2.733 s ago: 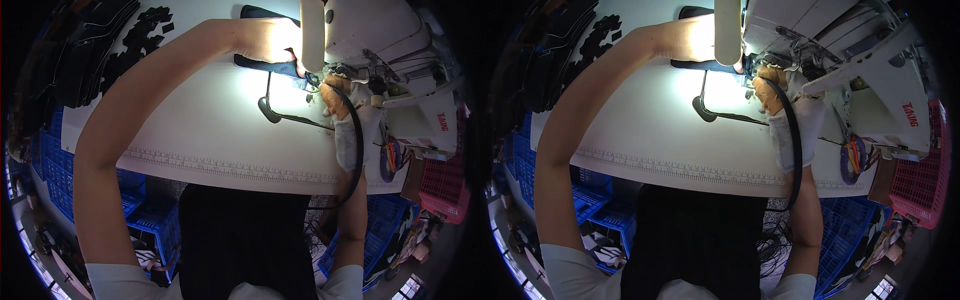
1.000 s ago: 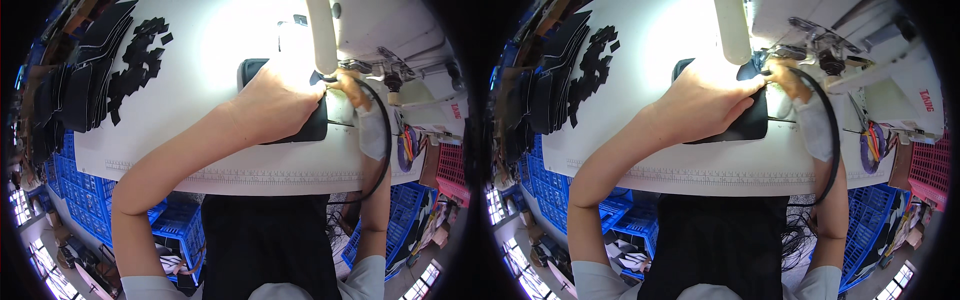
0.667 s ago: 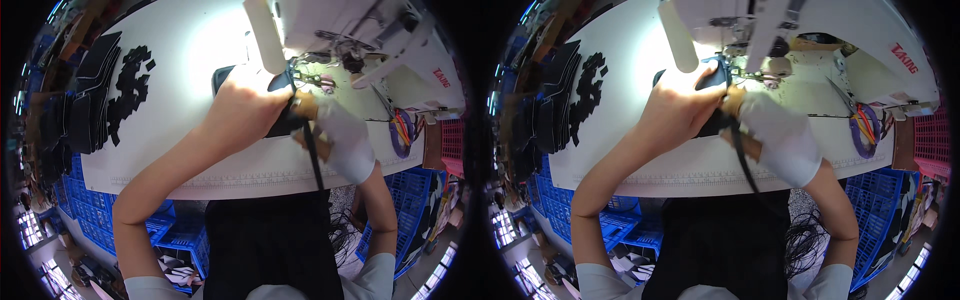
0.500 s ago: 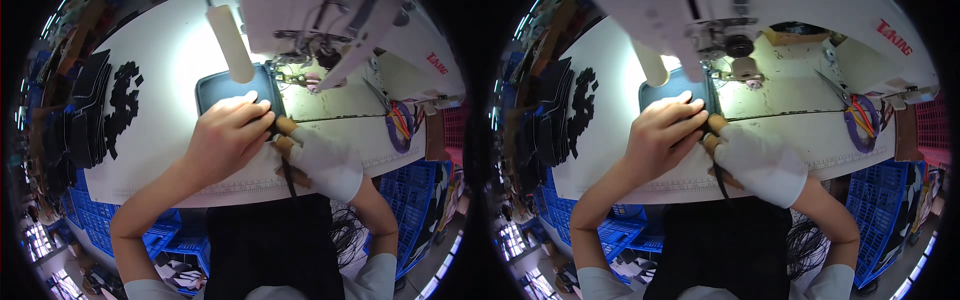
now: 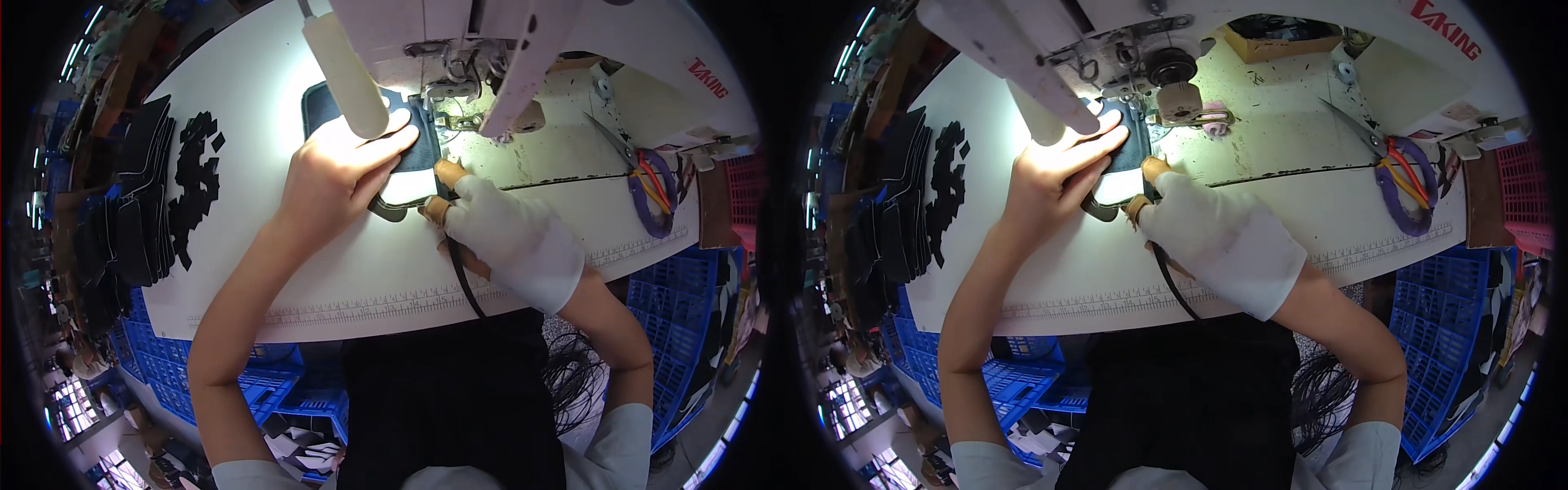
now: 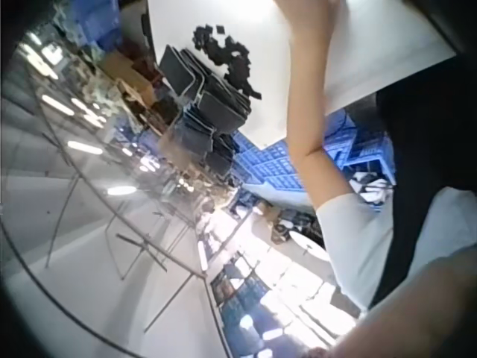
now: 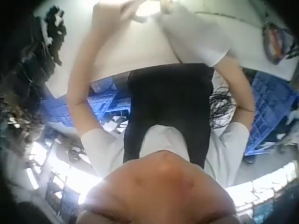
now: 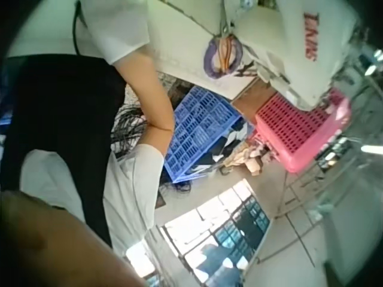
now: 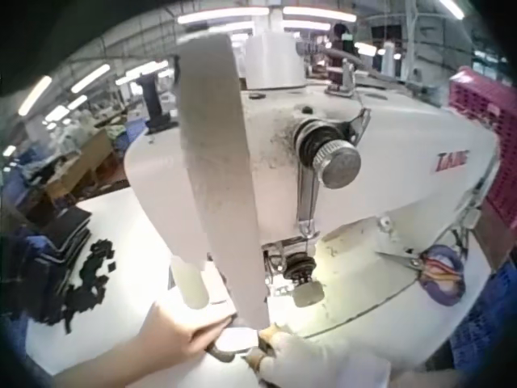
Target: Sewing shoe upper components together using an industrial sewing machine.
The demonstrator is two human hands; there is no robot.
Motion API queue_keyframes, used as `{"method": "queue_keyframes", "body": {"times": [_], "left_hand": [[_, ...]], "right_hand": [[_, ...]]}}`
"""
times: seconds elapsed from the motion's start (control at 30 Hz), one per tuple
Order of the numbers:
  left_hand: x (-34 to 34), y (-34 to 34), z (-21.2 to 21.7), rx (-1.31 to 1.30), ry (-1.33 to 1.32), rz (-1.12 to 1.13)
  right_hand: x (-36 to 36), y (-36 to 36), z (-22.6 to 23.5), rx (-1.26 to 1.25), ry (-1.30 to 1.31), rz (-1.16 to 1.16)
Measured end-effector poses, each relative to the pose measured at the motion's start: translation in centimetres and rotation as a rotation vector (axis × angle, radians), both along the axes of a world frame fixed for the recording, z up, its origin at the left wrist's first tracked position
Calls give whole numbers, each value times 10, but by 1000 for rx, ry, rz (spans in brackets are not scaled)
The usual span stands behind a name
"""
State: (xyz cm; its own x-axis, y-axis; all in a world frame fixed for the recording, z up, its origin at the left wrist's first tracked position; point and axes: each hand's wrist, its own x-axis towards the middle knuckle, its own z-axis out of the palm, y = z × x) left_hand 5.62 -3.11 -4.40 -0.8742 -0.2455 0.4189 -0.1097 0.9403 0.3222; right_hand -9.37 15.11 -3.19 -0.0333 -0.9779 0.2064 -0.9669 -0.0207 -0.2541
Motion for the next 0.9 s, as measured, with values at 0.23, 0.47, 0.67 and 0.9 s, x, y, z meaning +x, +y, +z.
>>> {"method": "queue_keyframes", "body": {"times": [0.23, 0.47, 0.67, 0.9], "left_hand": [[-10, -25, -10, 7, 47, 16], [-15, -38, -6, -89, 80, -36], [-26, -54, 7, 413, 114, -102], [-30, -69, 19, 471, -73, -231]], "right_hand": [[-5, -4, 9, -89, -55, 83], [5, -13, 43, 566, -503, -341], [-6, -26, 27, -77, -546, -163], [-25, -37, 18, -267, -1139, -321]]}}
